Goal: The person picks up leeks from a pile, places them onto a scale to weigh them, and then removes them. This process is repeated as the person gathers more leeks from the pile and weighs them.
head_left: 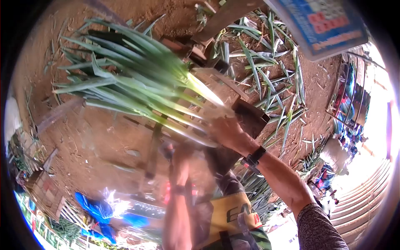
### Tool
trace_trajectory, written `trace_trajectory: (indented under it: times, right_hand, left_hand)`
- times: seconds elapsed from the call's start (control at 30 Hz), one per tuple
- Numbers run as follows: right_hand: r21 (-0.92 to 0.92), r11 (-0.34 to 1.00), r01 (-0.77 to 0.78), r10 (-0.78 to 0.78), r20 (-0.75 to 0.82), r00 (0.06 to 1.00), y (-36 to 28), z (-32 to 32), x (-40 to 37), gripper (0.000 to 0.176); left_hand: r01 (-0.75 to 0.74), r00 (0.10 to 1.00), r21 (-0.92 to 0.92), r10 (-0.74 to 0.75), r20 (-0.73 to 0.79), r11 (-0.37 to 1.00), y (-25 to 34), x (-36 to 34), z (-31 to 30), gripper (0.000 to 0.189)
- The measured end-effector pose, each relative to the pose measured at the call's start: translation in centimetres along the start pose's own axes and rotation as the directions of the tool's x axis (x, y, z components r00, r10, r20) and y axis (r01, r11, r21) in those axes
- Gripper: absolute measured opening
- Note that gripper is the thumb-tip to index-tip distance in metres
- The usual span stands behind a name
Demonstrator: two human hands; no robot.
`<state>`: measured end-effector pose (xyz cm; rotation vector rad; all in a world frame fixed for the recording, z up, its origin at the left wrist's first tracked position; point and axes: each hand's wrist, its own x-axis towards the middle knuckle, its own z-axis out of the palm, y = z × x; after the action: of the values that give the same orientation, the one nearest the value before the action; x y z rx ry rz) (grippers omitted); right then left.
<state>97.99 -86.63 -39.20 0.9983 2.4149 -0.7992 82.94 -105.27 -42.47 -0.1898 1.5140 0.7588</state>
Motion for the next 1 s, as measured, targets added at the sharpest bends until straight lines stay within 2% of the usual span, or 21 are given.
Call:
trace_trajectory:
  times: [0.07,0.13,0.27,0.3,0.37,0.4,0.43,0.47,0.5,0.53,0.57,0.6,0.63,0.7,0.73,0.77,0.83,0.87,0.9,0.97,1.0]
  right_hand:
    - [0.146,0.989,-0.014,0.020,-0.038,0.999,-0.9,-0.9,-1.5,0.012]
    - [0.338,0.938,-0.071,0.087,-0.031,0.996,-2.7,-4.0,-3.5,0.012]
    - [0.450,0.893,0.000,0.174,-0.345,0.922,-5.2,-5.1,-9.6,0.012]
    - [0.473,0.877,-0.091,0.227,-0.239,0.944,-5.3,-4.9,-11.5,0.016]
    - [0.638,0.757,-0.143,0.410,-0.293,0.864,-5.8,-2.1,-15.6,0.018]
    - [0.669,0.703,-0.240,0.480,-0.199,0.854,-6.2,-2.3,-17.7,0.017]
    - [0.693,0.639,-0.333,0.543,-0.099,0.834,-7.0,-2.9,-19.7,0.017]
    - [0.710,0.564,-0.422,0.595,0.005,0.803,-7.8,-2.9,-22.0,0.017]
    - [0.888,0.325,-0.325,0.697,0.008,0.717,-8.8,-1.0,-24.3,0.020]
    - [0.877,0.350,-0.328,0.720,-0.027,0.694,-9.5,1.9,-26.6,0.020]
    - [0.864,0.365,-0.348,0.742,-0.044,0.669,-10.9,5.3,-29.0,0.020]
    - [0.906,0.223,-0.361,0.790,0.049,0.611,-12.6,8.4,-31.2,0.012]
    - [0.939,0.245,-0.240,0.794,-0.052,0.606,-13.8,14.0,-33.2,0.017]
    - [0.902,-0.175,-0.395,0.850,0.341,0.401,-18.9,17.0,-36.9,0.027]
    - [0.844,-0.088,-0.529,0.815,0.366,0.449,-20.5,16.5,-39.0,0.037]
    - [0.903,-0.100,-0.419,0.891,0.269,0.366,-23.1,17.2,-40.1,0.019]
    - [0.911,-0.198,-0.362,0.905,0.312,0.290,-27.2,18.7,-42.3,0.020]
    - [0.859,-0.240,-0.452,0.871,0.396,0.291,-27.6,21.6,-41.0,0.023]
    - [0.854,-0.322,-0.409,0.854,0.449,0.264,-29.4,21.2,-42.0,0.024]
    - [0.892,-0.305,-0.333,0.850,0.412,0.326,-33.1,26.8,-42.7,0.025]
    - [0.870,-0.371,-0.325,0.824,0.470,0.317,-34.1,27.3,-42.9,0.025]
  left_hand:
    - [-0.231,0.969,0.027,0.228,0.092,0.973,-3.8,-0.1,-3.1,0.034]
    - [-0.283,0.953,-0.037,0.285,0.104,0.958,-3.6,-3.7,-4.7,0.029]
    - [-0.266,0.964,0.459,0.237,0.120,0.848,-0.7,-9.3,-8.2,0.026]
    - [-0.281,0.959,0.602,0.248,0.139,0.748,1.4,-11.4,-7.7,0.027]
    - [-0.499,0.862,0.730,0.349,0.367,0.466,2.3,-13.0,-8.8,0.029]
    - [-0.369,0.929,0.850,0.168,0.328,0.376,3.6,-13.9,-8.4,0.032]
    - [-0.398,0.907,0.895,0.233,0.350,0.201,0.8,-12.5,-11.0,0.036]
    - [-0.357,0.934,0.911,0.113,0.340,0.207,2.0,-13.5,-10.9,0.038]
    - [-0.315,0.946,0.928,-0.011,0.323,0.201,3.2,-14.3,-10.9,0.040]
    - [-0.413,0.902,0.897,-0.065,0.426,0.156,3.2,-14.1,-11.8,0.040]
    - [-0.396,0.901,0.911,-0.146,0.410,0.114,4.2,-15.1,-11.4,0.039]
    - [-0.393,0.899,0.912,-0.158,0.408,0.116,5.3,-16.9,-10.8,0.039]
    - [-0.397,0.893,0.910,-0.179,0.413,0.119,5.8,-17.2,-9.5,0.038]
    - [-0.426,0.877,0.888,-0.165,0.452,0.174,4.4,-16.8,-11.9,0.041]
    - [-0.408,0.883,0.904,-0.197,0.427,0.128,5.1,-18.4,-10.2,0.042]
    - [-0.387,0.892,0.918,-0.219,0.395,0.081,6.0,-20.7,-8.3,0.043]
    - [-0.443,0.875,0.896,-0.218,0.433,0.002,5.7,-22.6,-7.3,0.043]
    - [-0.440,0.867,0.897,-0.241,0.437,0.045,5.4,-21.2,-6.2,0.042]
    - [-0.451,0.867,0.893,-0.245,0.435,-0.011,4.8,-21.9,-5.7,0.041]
    - [-0.470,0.868,0.874,-0.245,0.431,-0.128,3.5,-23.0,-4.7,0.040]
    - [-0.501,0.853,0.850,-0.261,0.453,-0.162,2.8,-23.6,-3.7,0.038]
